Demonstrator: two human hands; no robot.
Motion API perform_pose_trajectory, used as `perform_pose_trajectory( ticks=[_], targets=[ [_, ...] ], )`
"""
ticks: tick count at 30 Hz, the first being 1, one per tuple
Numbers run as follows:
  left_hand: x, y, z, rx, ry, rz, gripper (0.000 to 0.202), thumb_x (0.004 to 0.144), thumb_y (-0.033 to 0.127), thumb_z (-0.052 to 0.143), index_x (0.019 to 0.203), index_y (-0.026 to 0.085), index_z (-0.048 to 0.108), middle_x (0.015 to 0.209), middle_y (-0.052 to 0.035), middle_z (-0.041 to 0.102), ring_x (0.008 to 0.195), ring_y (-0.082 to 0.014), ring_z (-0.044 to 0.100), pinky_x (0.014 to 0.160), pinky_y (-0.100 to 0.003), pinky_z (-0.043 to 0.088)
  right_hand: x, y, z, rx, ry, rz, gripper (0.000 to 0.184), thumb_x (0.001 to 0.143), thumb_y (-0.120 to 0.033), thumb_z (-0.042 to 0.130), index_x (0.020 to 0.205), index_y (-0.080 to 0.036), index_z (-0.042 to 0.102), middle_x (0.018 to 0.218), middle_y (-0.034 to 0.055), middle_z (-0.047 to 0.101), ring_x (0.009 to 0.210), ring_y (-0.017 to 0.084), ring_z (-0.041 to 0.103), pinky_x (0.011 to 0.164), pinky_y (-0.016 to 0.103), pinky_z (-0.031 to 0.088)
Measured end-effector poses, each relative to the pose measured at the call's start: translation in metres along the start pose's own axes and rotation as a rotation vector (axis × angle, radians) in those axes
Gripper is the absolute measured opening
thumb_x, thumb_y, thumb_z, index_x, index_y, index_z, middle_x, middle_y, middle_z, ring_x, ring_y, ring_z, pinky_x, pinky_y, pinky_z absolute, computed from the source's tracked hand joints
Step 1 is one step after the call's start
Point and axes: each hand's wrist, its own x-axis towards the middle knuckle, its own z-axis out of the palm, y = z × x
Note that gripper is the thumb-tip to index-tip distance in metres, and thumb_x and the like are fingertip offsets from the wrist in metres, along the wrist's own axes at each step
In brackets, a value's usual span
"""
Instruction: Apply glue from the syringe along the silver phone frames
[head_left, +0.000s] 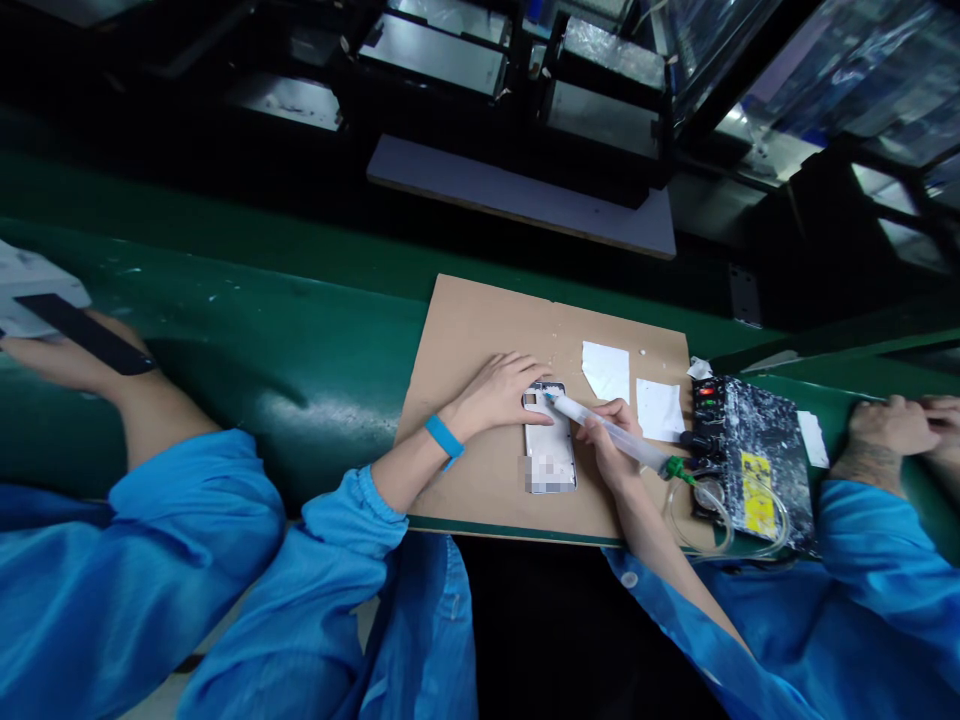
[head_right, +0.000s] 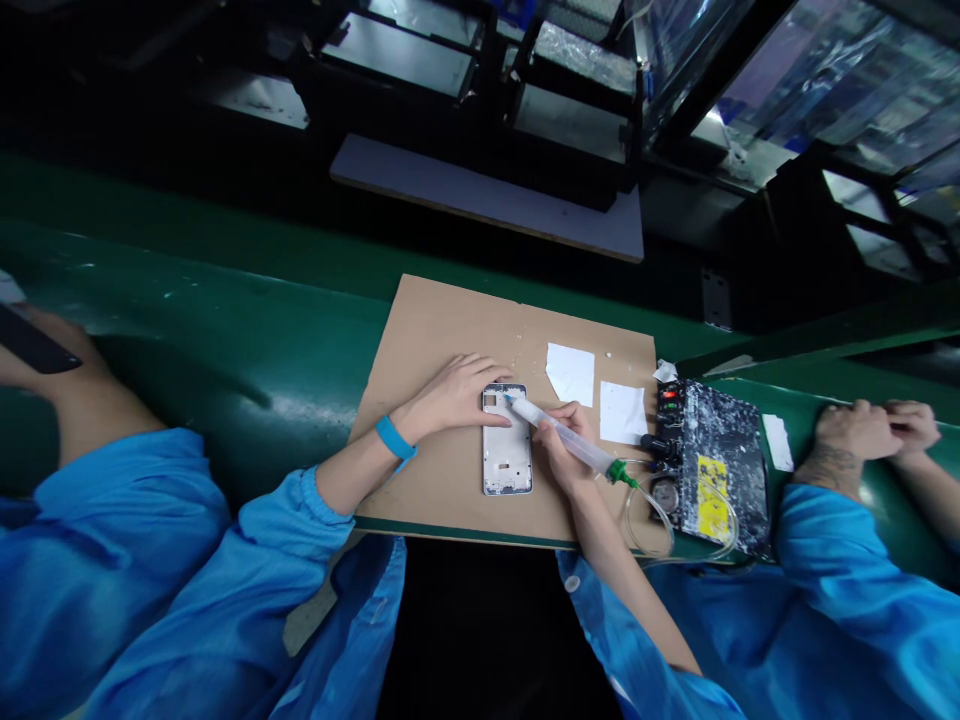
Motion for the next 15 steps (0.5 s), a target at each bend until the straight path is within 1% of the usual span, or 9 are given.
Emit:
perform_pose_trajectory(
  ticks=[10, 15],
  targets=[
    [-0.0009, -0.0011, 0.001, 0.003, -0.003, -0.001, 0.071, 0.093, 0.066, 0.097, 0.148, 0.027, 0.076, 0.144, -0.0103, 0.079, 0.135, -0.0349, 0.071, 0.119, -0.05, 0.054, 0.0, -0.0023, 0.0009, -0.001, -0.012, -0.007, 0.054, 0.095, -0.076, 0.09, 0.089, -0.03, 0.062, 0.066, 0.0003, 0.075, 0.055, 0.022, 0.069, 0.057, 0.035, 0.057],
    [-0.0007, -0.001, 0.0006, -0.005, -0.013, -0.014, 0.073, 0.094, 0.067, 0.096, 0.151, 0.025, 0.075, 0.145, -0.0113, 0.079, 0.136, -0.0354, 0.071, 0.12, -0.052, 0.054, -0.0007, 0.0012, -0.0001, 0.017, -0.015, 0.017, 0.053, 0.094, -0.074, 0.091, 0.091, -0.03, 0.061, 0.068, 0.0003, 0.076, 0.057, 0.022, 0.069, 0.058, 0.035, 0.058]
  ],
)
